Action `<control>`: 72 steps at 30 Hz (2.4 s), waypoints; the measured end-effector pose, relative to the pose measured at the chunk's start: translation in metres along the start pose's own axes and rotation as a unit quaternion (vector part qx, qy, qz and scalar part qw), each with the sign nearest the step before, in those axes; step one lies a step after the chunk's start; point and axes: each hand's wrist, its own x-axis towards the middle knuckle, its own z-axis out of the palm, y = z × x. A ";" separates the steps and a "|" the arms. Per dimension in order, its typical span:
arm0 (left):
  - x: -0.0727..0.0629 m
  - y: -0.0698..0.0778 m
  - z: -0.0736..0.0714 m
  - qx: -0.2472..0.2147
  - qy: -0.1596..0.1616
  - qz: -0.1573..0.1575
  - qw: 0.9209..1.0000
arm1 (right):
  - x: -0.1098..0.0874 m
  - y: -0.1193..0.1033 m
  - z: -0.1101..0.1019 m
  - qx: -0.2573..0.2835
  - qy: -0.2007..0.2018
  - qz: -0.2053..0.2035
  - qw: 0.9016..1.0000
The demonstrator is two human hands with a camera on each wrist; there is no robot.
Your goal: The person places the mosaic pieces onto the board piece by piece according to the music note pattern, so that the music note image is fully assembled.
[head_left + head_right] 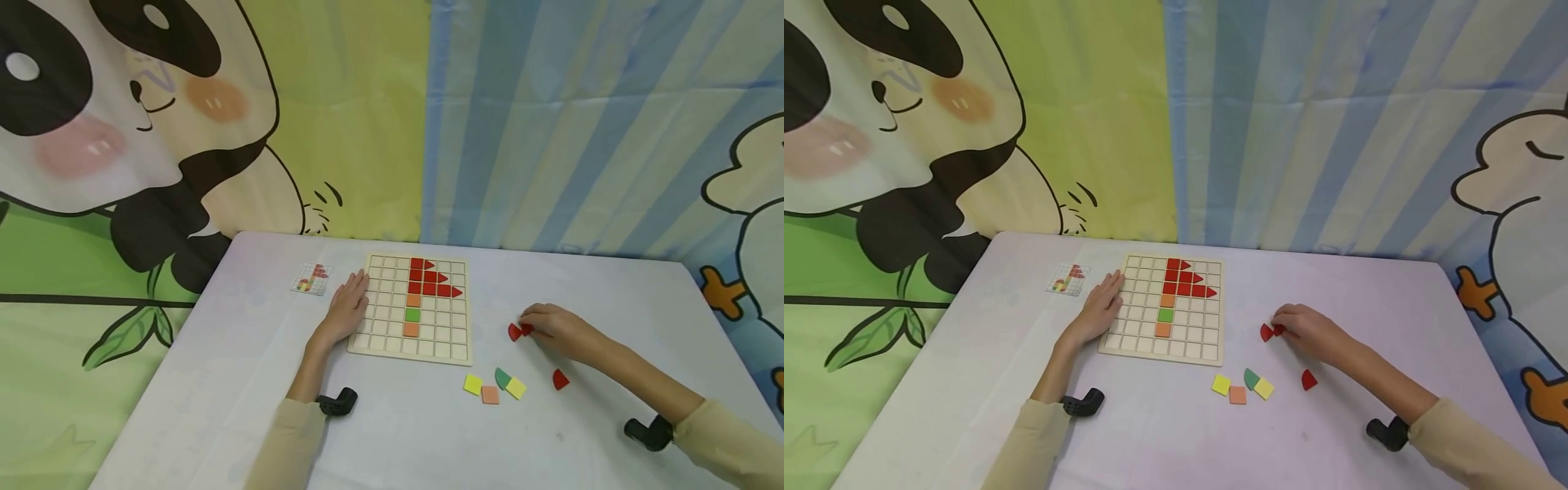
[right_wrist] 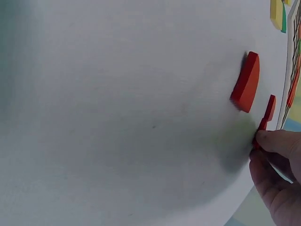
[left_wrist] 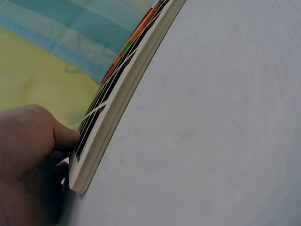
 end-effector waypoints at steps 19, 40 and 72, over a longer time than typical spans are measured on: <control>0.000 -0.002 0.000 -0.002 0.000 -0.004 1.000 | 0.014 -0.026 -0.010 0.061 0.038 0.066 0.995; -0.001 -0.001 0.000 -0.007 0.004 0.001 1.000 | 0.080 -0.110 0.044 0.305 -0.015 -0.007 0.952; 0.001 0.003 0.000 -0.005 0.016 0.011 1.000 | 0.117 -0.135 0.061 0.094 -0.003 -0.029 0.995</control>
